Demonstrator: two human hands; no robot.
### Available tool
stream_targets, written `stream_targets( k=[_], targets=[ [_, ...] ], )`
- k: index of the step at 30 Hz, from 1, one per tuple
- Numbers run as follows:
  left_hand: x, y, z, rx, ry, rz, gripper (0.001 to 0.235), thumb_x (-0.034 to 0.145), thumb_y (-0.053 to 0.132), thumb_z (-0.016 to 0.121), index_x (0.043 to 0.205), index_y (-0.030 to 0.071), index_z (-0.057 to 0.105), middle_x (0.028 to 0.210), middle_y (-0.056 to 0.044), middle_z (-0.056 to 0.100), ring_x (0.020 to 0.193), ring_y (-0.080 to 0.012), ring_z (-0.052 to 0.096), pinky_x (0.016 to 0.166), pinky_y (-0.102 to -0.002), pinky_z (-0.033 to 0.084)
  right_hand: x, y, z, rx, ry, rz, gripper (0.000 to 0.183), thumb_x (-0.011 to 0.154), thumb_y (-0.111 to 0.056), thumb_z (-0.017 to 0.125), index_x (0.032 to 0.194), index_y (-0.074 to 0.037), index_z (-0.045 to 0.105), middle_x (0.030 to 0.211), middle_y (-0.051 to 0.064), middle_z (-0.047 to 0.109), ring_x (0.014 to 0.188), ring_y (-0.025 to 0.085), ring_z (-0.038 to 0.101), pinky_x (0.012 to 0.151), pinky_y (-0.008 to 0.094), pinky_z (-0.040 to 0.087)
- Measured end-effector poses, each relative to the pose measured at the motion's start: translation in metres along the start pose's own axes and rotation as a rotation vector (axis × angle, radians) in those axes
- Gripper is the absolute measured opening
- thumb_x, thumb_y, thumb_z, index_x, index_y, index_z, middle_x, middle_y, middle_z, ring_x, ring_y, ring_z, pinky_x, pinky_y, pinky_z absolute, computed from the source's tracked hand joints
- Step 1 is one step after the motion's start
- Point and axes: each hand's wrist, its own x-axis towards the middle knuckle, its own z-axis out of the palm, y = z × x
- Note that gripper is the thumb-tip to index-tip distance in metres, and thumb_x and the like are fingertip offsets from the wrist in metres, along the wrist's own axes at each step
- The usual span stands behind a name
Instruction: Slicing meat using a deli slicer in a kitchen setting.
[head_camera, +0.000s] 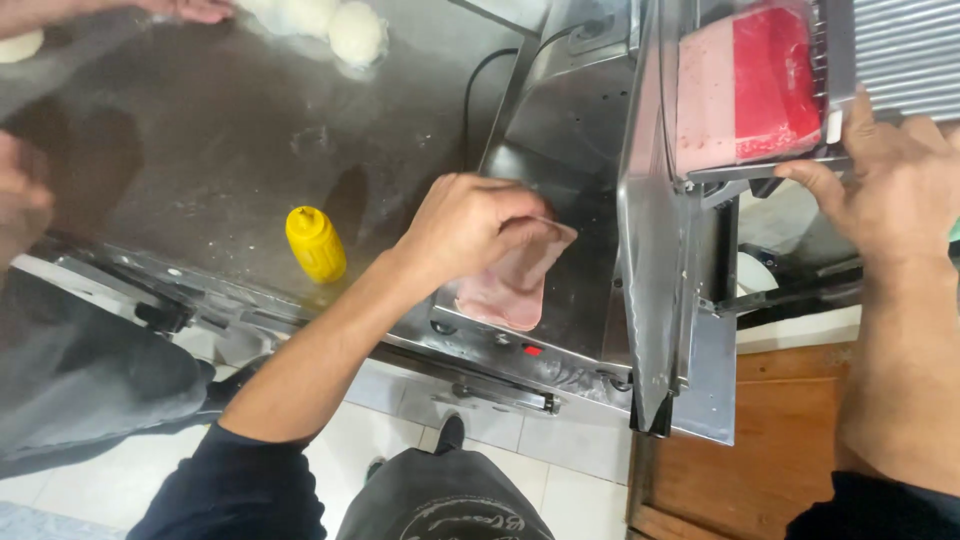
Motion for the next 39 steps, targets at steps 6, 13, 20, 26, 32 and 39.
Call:
stream_targets(
  k=[6, 13, 20, 26, 32, 39],
  targets=[
    [-0.021, 0.014, 0.01, -0.199, 0.038, -0.008, 0.015, 0.086, 0.021, 0.081, 0.095, 0.01, 0.077, 0.097, -0.005, 0.077, 0.079, -0.0255, 0.075, 0.069, -0.034, 0.059, 0.007, -0.009, -0.013, -0.056, 0.029, 0.013, 0.085, 0.091, -0.072, 0.071, 0.136, 0.0, 0.069, 0.075, 0.0, 0.063, 0.073, 0.016, 0.049, 0.087, 0.03, 0.038],
    [-0.018, -0.034, 0.053, -0.101, -0.027, -0.289, 0.019, 0.085, 0.027, 0.081, 0.096, 0.012, 0.081, 0.081, -0.011, 0.075, 0.071, -0.0278, 0.073, 0.065, -0.036, 0.058, 0.006, -0.013, -0.014, -0.048, 0.068, 0.015, 0.081, 0.095, -0.071, 0.071, 0.135, -0.001, 0.071, 0.075, -0.002, 0.063, 0.072, 0.016, 0.046, 0.086, 0.029, 0.036],
    [-0.017, -0.068, 0.07, 0.043, -0.136, -0.345, 0.021, 0.085, 0.038, 0.078, 0.091, 0.019, 0.083, 0.086, -0.005, 0.077, 0.076, -0.0287, 0.072, 0.069, -0.04, 0.055, -0.006, -0.003, 0.005, -0.029, 0.052, 0.013, 0.085, 0.09, -0.069, 0.067, 0.138, 0.001, 0.07, 0.079, -0.002, 0.064, 0.071, 0.016, 0.045, 0.083, 0.03, 0.036],
    [-0.014, -0.075, 0.072, 0.188, -0.111, -0.221, 0.018, 0.076, 0.037, 0.08, 0.086, 0.023, 0.085, 0.083, -0.002, 0.075, 0.093, -0.0273, 0.069, 0.084, -0.043, 0.048, 0.001, -0.006, -0.001, -0.069, 0.043, 0.003, 0.09, 0.092, -0.075, 0.07, 0.138, 0.002, 0.073, 0.073, 0.001, 0.061, 0.07, 0.017, 0.048, 0.084, 0.03, 0.041],
    [-0.018, -0.07, 0.068, 0.063, -0.164, -0.177, 0.019, 0.082, 0.041, 0.079, 0.093, 0.027, 0.085, 0.088, 0.004, 0.074, 0.095, -0.0232, 0.066, 0.09, -0.039, 0.047, -0.013, 0.003, 0.016, -0.039, 0.021, 0.021, 0.088, 0.091, -0.07, 0.063, 0.14, 0.002, 0.069, 0.078, 0.0, 0.064, 0.07, 0.017, 0.046, 0.085, 0.031, 0.041],
    [-0.012, -0.08, 0.074, 0.233, -0.154, -0.237, 0.032, 0.071, 0.043, 0.082, 0.094, 0.021, 0.084, 0.099, 0.0, 0.072, 0.103, -0.0252, 0.061, 0.088, -0.041, 0.04, -0.004, -0.003, 0.008, -0.049, 0.018, 0.022, 0.09, 0.095, -0.076, 0.071, 0.142, 0.001, 0.069, 0.076, 0.004, 0.064, 0.073, 0.02, 0.049, 0.086, 0.032, 0.043]
  ],
)
